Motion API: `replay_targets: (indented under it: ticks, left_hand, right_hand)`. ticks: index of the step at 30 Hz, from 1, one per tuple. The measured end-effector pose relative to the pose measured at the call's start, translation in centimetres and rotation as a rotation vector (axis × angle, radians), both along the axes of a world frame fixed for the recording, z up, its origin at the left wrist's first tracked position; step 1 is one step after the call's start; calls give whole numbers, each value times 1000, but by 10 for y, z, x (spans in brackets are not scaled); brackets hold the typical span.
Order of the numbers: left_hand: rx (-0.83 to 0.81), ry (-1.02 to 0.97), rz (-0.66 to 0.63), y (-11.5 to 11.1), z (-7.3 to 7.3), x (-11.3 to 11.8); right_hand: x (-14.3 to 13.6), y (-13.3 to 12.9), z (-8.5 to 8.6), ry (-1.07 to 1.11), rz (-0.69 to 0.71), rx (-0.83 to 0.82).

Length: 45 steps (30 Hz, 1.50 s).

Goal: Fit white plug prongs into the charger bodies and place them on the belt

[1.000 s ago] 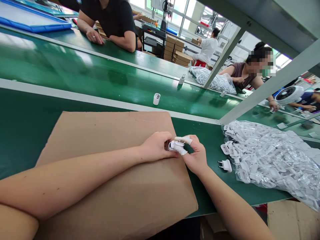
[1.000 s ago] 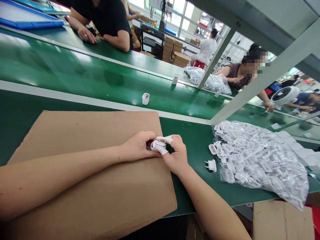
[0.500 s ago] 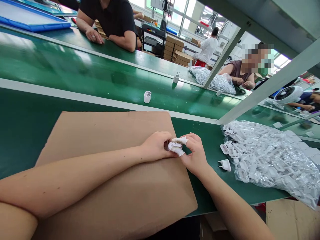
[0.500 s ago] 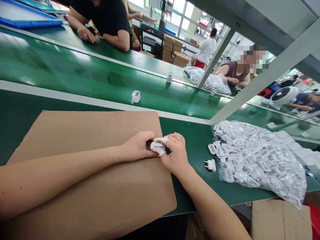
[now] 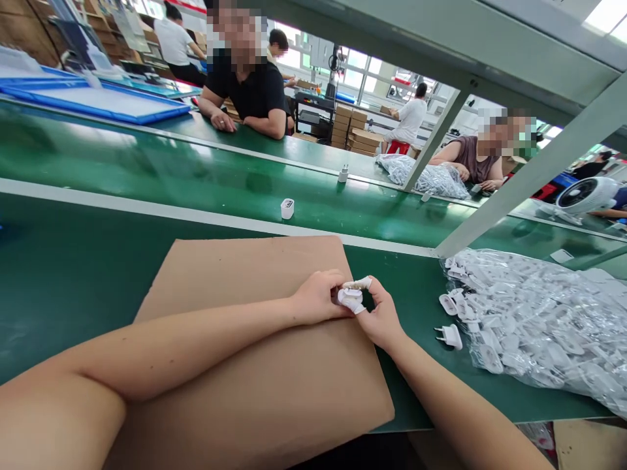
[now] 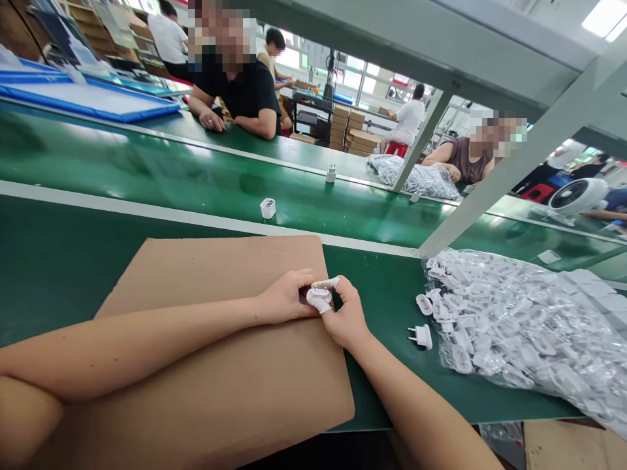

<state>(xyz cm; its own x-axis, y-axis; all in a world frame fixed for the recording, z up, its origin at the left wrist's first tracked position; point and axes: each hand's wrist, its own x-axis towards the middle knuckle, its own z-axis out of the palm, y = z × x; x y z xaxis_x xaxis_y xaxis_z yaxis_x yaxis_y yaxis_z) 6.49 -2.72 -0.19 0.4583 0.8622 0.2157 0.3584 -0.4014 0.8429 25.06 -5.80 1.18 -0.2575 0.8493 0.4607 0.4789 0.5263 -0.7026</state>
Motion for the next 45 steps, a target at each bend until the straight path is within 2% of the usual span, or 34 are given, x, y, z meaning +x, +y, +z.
replay_targets:
  ticks: [6,10,12,18,21,26,30,32,34,37,39,41,43,45]
  left_hand:
    - [-87,-18,32,-5,0,1]
    - [-80,-90,-19,-6,5,2]
    - [-81,-107,-53,-6,7,3]
    - [-34,-127,-2,-10,5,1]
    - [-64,-101,9,-9,4,-1]
    - [-197,-147,33,-5,4,1]
    - [-238,-99,23,-2,7,3]
    - [-267,-67,53,12,11,1]
    - [-213,-25,175,40,18,-4]
    - [-66,124,446,103,27,-22]
    - [-28,255,620,145,31,-38]
    - [-27,338,730,177,32,-53]
    - [-45,399,783,193,31,-64]
    - [-33,469,826,194,28,-71]
  right_hand:
    - [-6,-1,-12,75,-23,63]
    - [-10,1,-10,206,25,-84]
    - [-10,1,-9,226,26,-106]
    - [-16,-3,-4,41,12,90]
    - [-24,-1,-4,102,57,4]
    - [-25,4,-11,218,9,-56]
    - [-22,4,-15,309,24,-232]
    - [-22,5,-16,362,5,-300]
    - [-23,7,-17,403,-57,-324]
    - [-24,10,-19,406,-160,-339]
    - [-24,12,-20,381,-146,-332]
    - [-22,14,-21,357,-93,-319]
    - [-21,15,-22,346,-65,-312]
    - [-20,15,-22,340,-66,-313]
